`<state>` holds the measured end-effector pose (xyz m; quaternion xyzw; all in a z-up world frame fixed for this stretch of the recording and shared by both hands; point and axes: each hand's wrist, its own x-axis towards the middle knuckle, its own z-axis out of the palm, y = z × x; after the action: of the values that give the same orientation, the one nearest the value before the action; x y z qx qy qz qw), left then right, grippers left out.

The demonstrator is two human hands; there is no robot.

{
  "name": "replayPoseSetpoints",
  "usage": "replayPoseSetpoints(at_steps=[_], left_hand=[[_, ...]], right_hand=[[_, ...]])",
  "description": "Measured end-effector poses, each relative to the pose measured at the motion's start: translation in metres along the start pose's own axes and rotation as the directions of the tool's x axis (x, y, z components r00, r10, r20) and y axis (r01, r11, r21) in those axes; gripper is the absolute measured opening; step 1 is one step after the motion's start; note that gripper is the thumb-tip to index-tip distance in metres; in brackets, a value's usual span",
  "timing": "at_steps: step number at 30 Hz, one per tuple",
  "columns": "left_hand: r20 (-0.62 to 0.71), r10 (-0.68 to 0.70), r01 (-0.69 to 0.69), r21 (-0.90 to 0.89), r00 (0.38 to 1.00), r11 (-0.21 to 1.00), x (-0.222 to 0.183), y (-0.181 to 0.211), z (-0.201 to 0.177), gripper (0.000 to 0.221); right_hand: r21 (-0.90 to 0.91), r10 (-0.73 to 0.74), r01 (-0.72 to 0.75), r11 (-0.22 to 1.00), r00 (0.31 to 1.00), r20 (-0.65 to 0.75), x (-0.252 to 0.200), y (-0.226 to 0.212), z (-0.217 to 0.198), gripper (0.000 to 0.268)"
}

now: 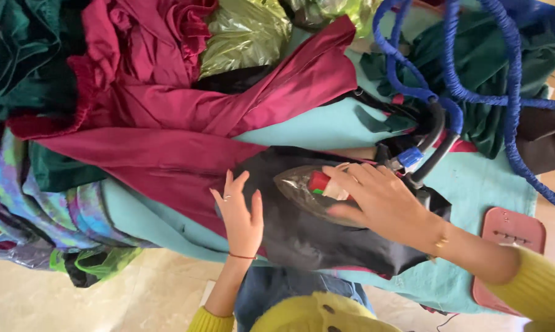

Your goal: Ironing and pressing pieces of maroon and black fabric on a workbench using a steam iron

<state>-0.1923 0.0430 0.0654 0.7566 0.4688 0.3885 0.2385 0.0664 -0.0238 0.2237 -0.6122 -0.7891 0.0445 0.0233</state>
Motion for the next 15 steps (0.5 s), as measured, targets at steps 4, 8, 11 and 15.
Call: replayPoseSetpoints(at_steps=[4, 8, 11, 15], left_hand=[[0.134, 0.068, -0.102, 0.262, 0.989, 0.960, -0.018, -0.023, 0.019, 0.052], [0.142, 0.064, -0.111, 0.347, 0.988, 0.931, -0.020, -0.024, 0.022, 0.049], [0.149, 0.077, -0.130, 0.390, 0.986, 0.912, -0.019, -0.030, 0.021, 0.048], [0.155, 0.093, -0.149, 0.401, 0.983, 0.904, -0.028, -0.039, 0.013, 0.050]], right_hand=[[0.245, 0.206, -0.215, 0.945, 0.977, 0.064, 0.009, -0.014, 0.014, 0.064], [0.140, 0.218, -0.224, 0.965, 0.974, 0.052, -0.010, -0.007, 0.028, 0.050], [0.004, 0.279, -0.280, 0.960, 0.958, 0.064, -0.037, 0.003, 0.042, 0.052], [-0.039, 0.287, -0.288, 0.957, 0.958, -0.023, -0.074, 0.018, 0.059, 0.051]])
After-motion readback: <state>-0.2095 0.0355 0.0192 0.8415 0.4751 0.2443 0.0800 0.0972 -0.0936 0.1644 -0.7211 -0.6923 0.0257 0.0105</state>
